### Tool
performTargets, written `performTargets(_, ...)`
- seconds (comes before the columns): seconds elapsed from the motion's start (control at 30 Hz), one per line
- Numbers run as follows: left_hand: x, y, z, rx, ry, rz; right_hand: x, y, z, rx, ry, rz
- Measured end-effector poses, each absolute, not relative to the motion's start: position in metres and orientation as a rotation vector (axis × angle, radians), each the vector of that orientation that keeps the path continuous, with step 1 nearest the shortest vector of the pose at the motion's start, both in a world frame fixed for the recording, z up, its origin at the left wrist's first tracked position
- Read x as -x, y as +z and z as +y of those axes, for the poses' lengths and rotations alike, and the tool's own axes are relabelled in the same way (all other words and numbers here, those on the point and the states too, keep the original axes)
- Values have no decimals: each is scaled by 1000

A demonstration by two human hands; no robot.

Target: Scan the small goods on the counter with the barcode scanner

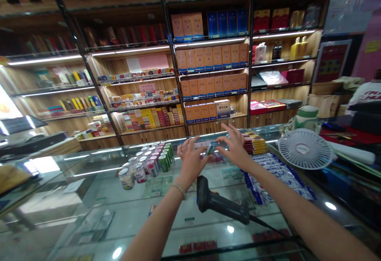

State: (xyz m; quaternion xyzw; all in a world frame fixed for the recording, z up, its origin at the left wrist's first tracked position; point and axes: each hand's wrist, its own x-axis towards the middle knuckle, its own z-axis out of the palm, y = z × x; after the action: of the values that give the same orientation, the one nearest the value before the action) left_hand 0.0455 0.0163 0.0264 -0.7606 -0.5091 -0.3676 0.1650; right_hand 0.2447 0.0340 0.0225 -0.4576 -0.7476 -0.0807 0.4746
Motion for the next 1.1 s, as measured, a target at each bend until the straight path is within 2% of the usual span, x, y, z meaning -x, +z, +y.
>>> performTargets(0.4, -89, 37, 40, 2302, -873, -1417, -288, 30, 51, 1221, -246, -1808)
performTargets(0.7, -109, 35, 63, 2282, -952, -1466, -313, 15, 69, 1281, -295, -1871)
performTargets(1.1, -138, 38, 78, 2334, -815, -1377, -327, -7, 82, 1375, -308, -1934)
